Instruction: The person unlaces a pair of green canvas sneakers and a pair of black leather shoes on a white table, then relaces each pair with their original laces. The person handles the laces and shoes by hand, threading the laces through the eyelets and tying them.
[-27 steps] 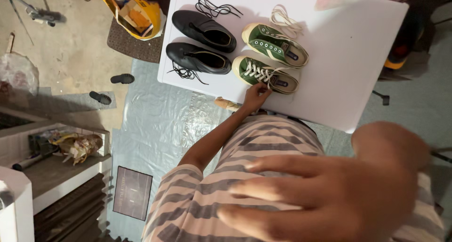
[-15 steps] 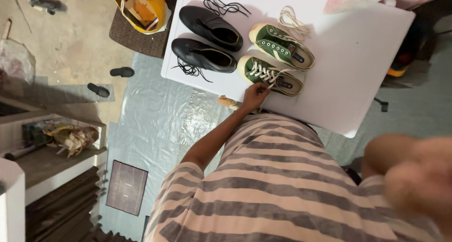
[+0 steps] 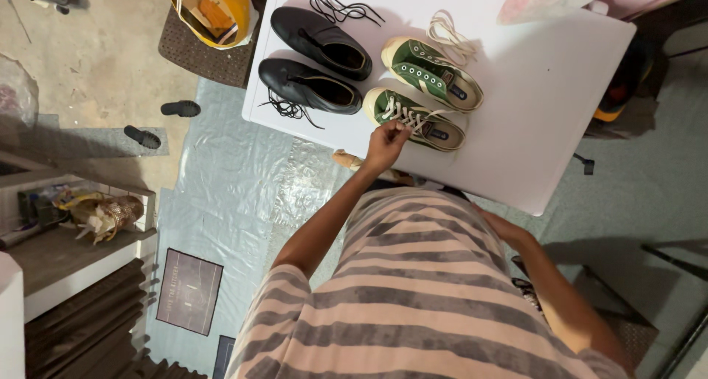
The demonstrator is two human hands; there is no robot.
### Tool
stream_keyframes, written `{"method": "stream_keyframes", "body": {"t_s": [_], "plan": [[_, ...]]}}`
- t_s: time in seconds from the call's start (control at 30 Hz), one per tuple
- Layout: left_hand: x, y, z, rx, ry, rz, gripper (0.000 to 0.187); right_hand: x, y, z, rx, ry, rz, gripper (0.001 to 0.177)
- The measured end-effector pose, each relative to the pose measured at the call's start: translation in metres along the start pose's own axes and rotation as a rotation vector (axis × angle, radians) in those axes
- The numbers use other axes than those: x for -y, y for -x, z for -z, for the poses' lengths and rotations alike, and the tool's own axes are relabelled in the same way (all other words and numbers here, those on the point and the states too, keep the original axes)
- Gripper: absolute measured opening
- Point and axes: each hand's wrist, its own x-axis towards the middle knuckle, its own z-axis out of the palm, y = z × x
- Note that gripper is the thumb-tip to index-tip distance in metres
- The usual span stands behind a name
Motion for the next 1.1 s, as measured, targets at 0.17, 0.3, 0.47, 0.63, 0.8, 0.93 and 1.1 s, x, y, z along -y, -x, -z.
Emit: {"method": "stream_keyframes", "body": {"t_s": [0.17,0.3,0.47,0.63,0.8,0.93,1.1], "plan": [[-0.006,0.009,0.014,0.153,-0.442,-0.099,0.016,0.013,0.013,0.05,-0.1,-0.127,0.229,0.029],[-0.014,0.016,0.015,0.059,-0.771,-0.076,0.017,0.106,0.013,0.08,-0.61,0.012,0.721,0.028],[-0.025,0.006,0.014,-0.178,-0.71,-0.365,0.03,0.189,-0.035,0.065,-0.637,0.333,0.805,0.011],[-0.016,-0.018,0.024,-0.118,-0.907,-0.393,0.063,0.2,-0.097,0.029,-0.835,0.33,0.691,0.013],[0.003,-0.02,0.028,-0.058,-0.941,-0.312,0.078,0.192,-0.135,0.026,-0.564,-0.654,0.529,0.018],[0.005,-0.021,0.027,-0.053,-0.958,-0.317,0.082,0.19,-0.159,0.035,-0.272,-0.935,0.394,0.014],[0.01,-0.019,0.031,-0.01,-1.121,-0.282,0.083,0.193,-0.156,0.028,0.041,-1.226,0.503,0.01]]}}
